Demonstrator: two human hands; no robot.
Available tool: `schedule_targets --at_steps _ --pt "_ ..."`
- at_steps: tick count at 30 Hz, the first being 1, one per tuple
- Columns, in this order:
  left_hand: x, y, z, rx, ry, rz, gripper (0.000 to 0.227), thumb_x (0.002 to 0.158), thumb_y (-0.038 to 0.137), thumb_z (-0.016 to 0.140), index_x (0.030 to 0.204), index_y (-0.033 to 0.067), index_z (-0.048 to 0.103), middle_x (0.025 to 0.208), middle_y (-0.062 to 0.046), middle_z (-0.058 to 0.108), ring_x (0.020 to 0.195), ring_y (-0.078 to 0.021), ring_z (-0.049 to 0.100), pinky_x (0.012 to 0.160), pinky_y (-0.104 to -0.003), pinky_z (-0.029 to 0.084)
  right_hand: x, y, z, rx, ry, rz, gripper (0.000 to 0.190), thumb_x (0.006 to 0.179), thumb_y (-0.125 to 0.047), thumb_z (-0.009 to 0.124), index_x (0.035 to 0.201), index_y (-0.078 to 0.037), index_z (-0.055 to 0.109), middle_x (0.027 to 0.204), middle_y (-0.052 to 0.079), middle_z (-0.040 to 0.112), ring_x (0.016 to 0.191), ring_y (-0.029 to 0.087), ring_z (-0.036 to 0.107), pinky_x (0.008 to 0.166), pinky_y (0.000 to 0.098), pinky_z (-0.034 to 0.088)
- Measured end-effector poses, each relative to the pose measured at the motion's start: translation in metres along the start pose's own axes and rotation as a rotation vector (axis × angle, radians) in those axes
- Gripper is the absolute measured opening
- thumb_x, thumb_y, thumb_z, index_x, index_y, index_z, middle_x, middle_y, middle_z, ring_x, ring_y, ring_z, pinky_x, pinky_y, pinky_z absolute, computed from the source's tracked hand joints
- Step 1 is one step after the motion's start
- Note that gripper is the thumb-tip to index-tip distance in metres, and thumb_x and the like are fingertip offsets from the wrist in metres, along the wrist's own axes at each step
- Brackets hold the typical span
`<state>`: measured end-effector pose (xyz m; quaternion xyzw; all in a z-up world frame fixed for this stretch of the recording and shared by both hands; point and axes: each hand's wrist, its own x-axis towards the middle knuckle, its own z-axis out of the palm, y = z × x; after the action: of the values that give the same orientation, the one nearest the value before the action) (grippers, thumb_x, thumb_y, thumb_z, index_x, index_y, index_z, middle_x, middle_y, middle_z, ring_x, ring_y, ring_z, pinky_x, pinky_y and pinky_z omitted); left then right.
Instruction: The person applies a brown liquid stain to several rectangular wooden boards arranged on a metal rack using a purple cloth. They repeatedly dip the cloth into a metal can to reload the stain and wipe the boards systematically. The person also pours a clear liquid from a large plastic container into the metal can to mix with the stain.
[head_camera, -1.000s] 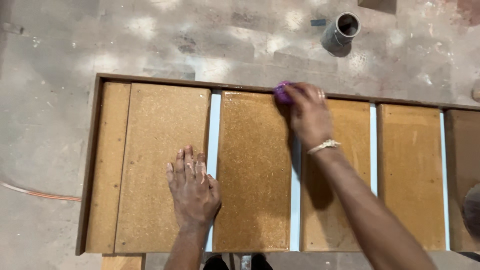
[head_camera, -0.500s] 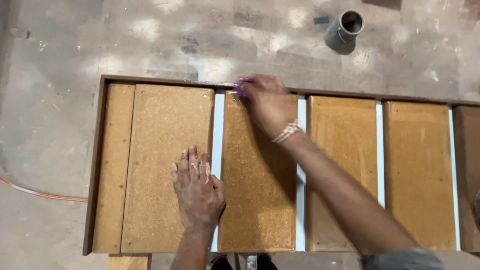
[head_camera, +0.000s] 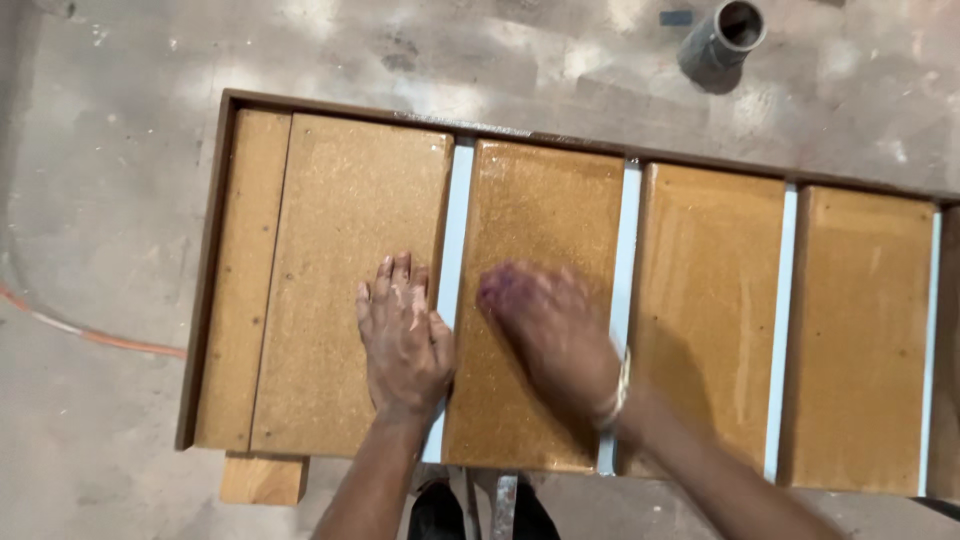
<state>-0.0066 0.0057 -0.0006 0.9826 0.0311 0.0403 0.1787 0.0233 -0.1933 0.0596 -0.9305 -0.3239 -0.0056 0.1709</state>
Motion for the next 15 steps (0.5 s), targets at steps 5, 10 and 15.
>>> schedule_targets --at_steps 5,10,15 --pt "-0.003 -0.006 0.002 -0.191 0.049 -0.017 0.061 0.095 0.024 0.035 0.152 0.0024 0.039 0.165 -0.013 0.032 0.155 -0.0297 0.023 0.128 -0.053 0.008 -0.092 -0.061 0.028 0.076 -0.229 -0.354 0.052 0.088 -0.011 0.06 0.139 -0.018 0.057 0.135 0.009 0.057 0.129 0.028 0.049 0.111 0.0487 0.035" --pt "-0.002 -0.007 0.001 -0.194 0.068 0.0 0.06 0.096 0.024 0.035 0.151 0.0006 0.039 0.165 -0.013 0.034 0.155 -0.0311 0.024 0.128 -0.053 0.009 0.019 0.003 0.015 -0.103 -0.24 -0.134 0.058 0.084 -0.015 0.064 0.141 -0.014 0.056 0.141 0.013 0.053 0.133 0.028 0.048 0.109 0.0474 0.042" --pt "-0.006 -0.002 -0.004 -0.207 0.08 -0.014 0.06 0.095 0.024 0.037 0.15 0.0003 0.044 0.161 -0.015 0.039 0.153 -0.031 0.029 0.128 -0.053 0.011 0.151 0.047 -0.003 -0.237 -0.154 0.117 0.046 0.097 -0.01 0.06 0.141 -0.026 0.06 0.138 0.012 0.057 0.119 0.031 0.055 0.096 0.0453 0.052"
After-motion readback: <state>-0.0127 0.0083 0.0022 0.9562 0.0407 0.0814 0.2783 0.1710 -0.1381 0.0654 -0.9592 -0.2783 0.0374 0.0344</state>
